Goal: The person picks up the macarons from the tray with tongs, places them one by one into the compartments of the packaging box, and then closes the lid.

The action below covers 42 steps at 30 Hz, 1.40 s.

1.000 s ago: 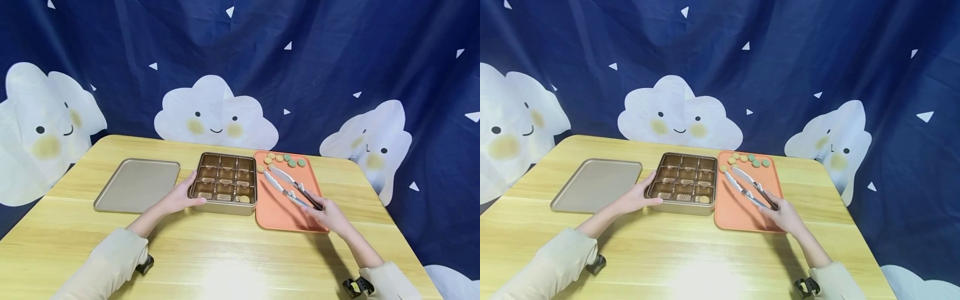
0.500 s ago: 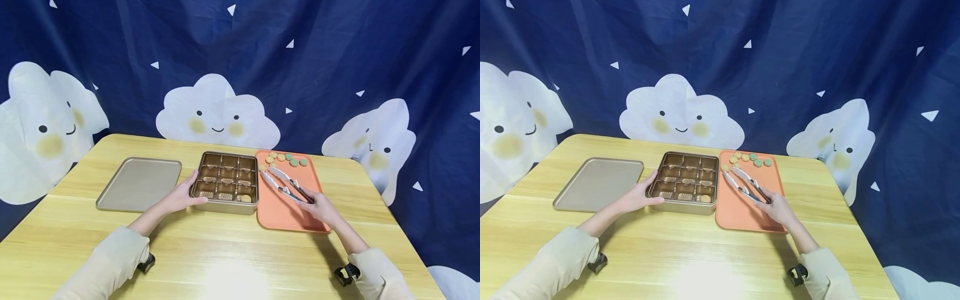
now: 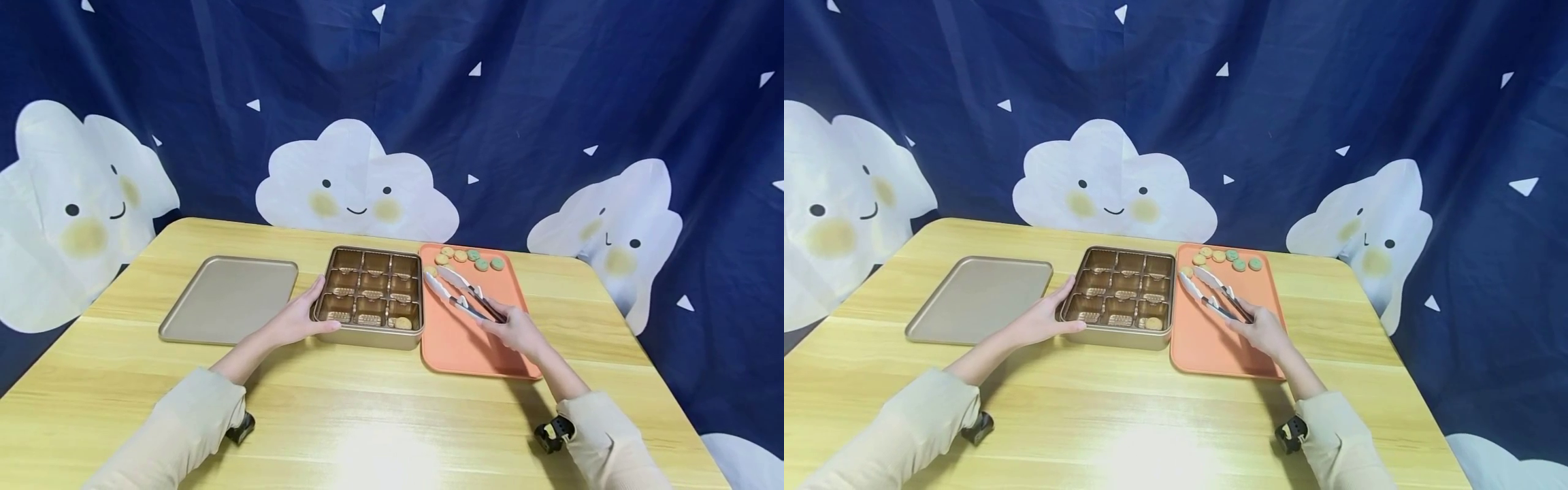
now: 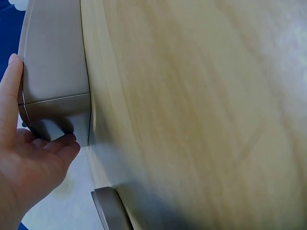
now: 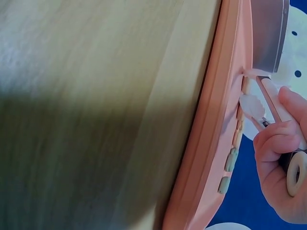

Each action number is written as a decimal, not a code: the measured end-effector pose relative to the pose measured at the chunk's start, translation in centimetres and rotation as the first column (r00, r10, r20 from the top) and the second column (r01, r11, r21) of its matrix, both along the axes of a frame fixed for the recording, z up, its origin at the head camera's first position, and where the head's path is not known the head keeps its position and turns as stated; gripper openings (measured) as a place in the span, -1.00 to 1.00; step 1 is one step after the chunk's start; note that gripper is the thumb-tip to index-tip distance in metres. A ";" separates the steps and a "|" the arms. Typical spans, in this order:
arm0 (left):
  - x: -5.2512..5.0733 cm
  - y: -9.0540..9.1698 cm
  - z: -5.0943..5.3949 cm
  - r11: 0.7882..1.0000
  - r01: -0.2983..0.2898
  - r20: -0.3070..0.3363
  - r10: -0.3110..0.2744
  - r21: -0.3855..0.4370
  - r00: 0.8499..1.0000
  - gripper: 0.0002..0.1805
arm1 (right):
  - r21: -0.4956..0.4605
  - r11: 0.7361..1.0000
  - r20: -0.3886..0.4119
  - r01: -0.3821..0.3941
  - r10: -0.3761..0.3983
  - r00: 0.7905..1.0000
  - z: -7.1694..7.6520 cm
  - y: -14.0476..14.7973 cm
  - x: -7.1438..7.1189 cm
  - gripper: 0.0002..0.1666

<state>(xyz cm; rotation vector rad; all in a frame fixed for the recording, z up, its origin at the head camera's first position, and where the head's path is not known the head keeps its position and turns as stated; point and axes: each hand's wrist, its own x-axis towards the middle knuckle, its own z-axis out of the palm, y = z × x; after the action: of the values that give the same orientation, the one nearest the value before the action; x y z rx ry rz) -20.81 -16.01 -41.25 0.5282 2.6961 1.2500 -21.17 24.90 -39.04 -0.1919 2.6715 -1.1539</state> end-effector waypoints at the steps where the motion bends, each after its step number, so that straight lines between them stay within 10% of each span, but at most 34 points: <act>1: 0.0 0.0 0.0 1.000 0.000 -0.002 0.000 0.000 1.000 0.15 | -0.004 1.000 0.003 0.004 -0.004 1.000 0.0 0.0 0.0 -0.19; 25: 0.0 0.0 -0.2 1.000 -0.003 -0.002 0.003 -0.006 1.000 0.15 | 0.004 0.999 -0.151 -0.036 0.036 0.988 -0.2 1.7 3.5 -0.28; 35: 0.0 -0.1 -0.1 1.000 -0.007 -0.015 0.007 -0.007 1.000 0.16 | -0.091 0.996 -0.145 0.000 -0.013 0.989 2.2 1.7 6.2 -0.31; 42: -0.1 0.0 -0.2 1.000 -0.007 -0.017 0.007 -0.017 1.000 0.16 | -0.077 0.990 -0.188 -0.117 0.100 0.977 3.3 0.3 7.3 -0.32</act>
<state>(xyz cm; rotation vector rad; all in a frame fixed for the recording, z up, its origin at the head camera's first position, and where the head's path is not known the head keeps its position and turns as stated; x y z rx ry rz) -20.93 -16.04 -41.44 0.5307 2.7220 1.2292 -13.88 25.22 -35.76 -0.4759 2.7273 -1.2772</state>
